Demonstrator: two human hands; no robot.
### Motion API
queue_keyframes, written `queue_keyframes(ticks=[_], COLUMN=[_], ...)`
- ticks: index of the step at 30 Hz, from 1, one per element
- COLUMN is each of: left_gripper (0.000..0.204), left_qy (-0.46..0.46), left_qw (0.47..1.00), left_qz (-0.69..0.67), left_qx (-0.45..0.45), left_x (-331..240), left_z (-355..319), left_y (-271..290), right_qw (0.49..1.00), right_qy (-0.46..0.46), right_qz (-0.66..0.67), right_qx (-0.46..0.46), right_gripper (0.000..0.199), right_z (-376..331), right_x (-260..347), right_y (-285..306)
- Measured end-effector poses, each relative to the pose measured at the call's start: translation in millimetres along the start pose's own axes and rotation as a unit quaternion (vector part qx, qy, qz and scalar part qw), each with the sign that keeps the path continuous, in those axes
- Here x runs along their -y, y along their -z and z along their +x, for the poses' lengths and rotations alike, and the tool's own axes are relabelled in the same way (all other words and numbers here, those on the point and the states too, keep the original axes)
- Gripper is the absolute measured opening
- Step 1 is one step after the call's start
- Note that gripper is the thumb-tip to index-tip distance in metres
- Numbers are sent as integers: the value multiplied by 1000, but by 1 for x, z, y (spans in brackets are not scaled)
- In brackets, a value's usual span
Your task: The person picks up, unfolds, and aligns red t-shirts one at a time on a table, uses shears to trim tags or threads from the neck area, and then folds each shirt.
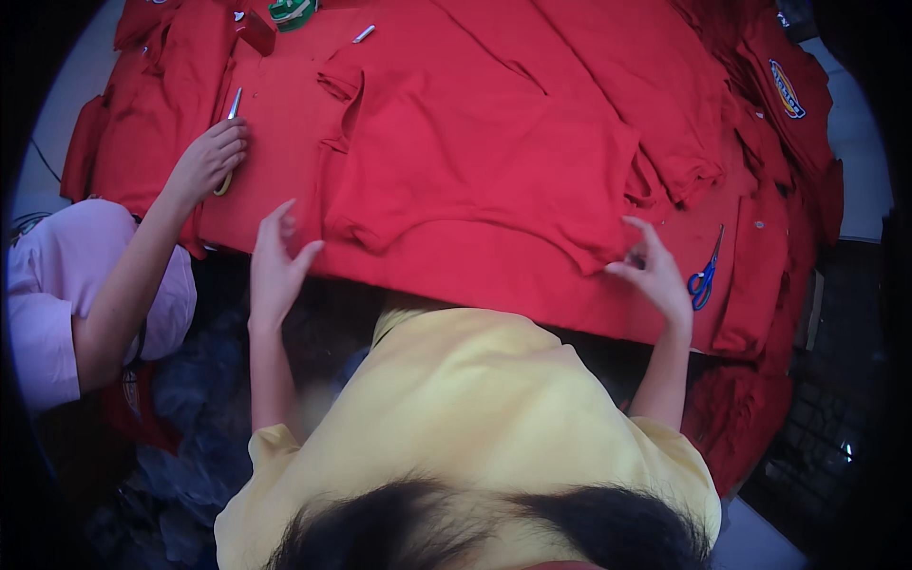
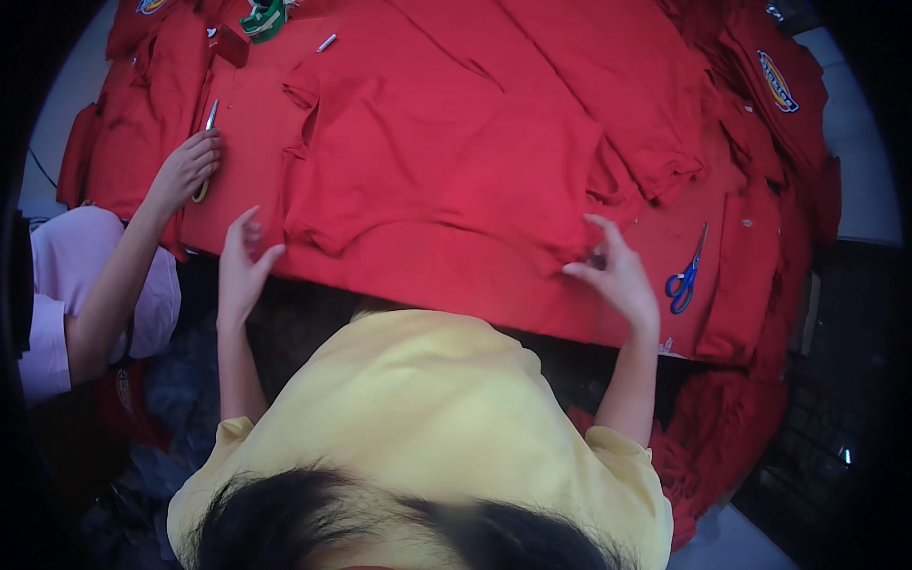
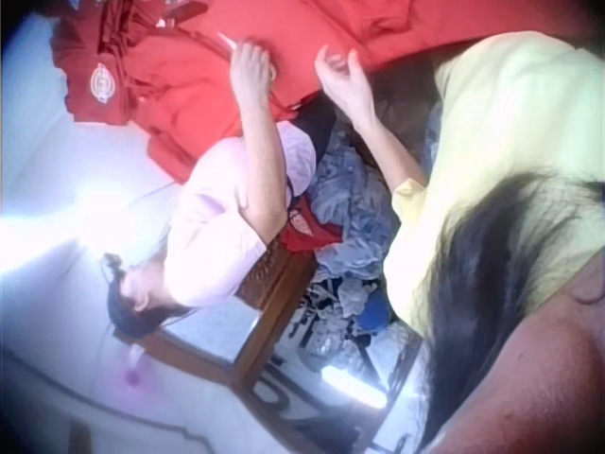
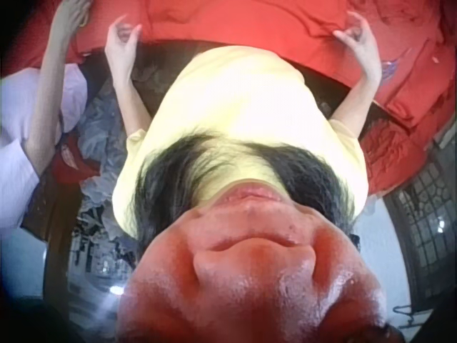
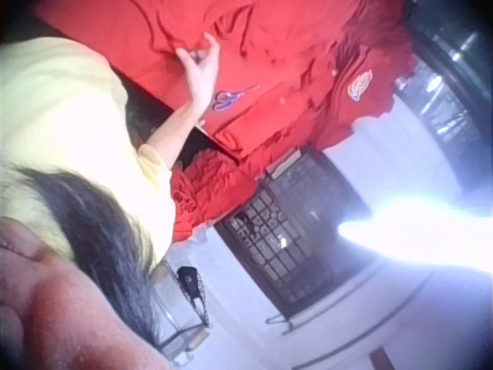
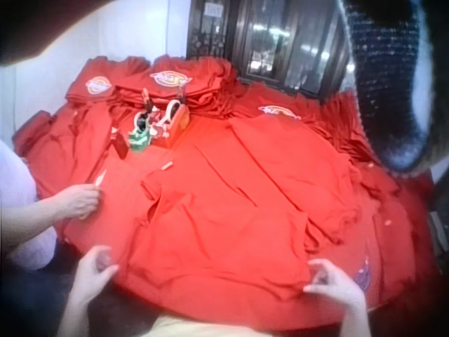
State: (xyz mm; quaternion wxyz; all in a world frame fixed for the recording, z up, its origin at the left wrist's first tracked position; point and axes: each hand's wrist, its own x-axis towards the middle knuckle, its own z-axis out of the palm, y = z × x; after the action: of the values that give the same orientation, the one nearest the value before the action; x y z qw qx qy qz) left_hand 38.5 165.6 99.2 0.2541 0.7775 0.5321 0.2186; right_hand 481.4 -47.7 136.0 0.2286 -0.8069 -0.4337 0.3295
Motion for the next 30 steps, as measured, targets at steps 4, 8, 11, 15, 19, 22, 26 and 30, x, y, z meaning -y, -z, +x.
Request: queue_keyframes(ticks=[4, 8, 11, 15, 19, 22, 26, 30], left_gripper=[69, 51, 37, 27, 14, 9, 21, 26], left_qy=[-34, -37, 5, 5, -58, -7, 21, -38], left_qw=[998, 989, 993, 993, 983, 888, 837, 921], left_qz=[48, 107, 79, 12, -172, -459, -518, -385], left_qx=[-17, -99, -85, -114, 13, 32, -174, -53], left_x=[2, 7, -2, 21, 0, -38, -73, -38], left_z=[47, 69, 77, 71, 58, 68, 122, 118], left_y=[-37, -63, -63, -68, -66, -11, 40, 40], right_qw=[968, 919, 867, 861, 933, 956, 789, 841], right_qy=[24, -25, -65, -35, -4, 87, 134, 87], right_qz=[233, 171, -235, -255, -202, 94, 533, 473], right_qx=[-95, -354, -435, -439, -298, -265, -274, -246], right_gripper=[53, 48, 48, 33, 13, 10, 8, 20], right_z=[32, 56, 47, 36, 26, 11, 14, 5], right_x=[-43, -56, -99, -85, -45, 15, 33, 21], right_y=[-13, 14, 14, -7, -31, 12, 67, 75])
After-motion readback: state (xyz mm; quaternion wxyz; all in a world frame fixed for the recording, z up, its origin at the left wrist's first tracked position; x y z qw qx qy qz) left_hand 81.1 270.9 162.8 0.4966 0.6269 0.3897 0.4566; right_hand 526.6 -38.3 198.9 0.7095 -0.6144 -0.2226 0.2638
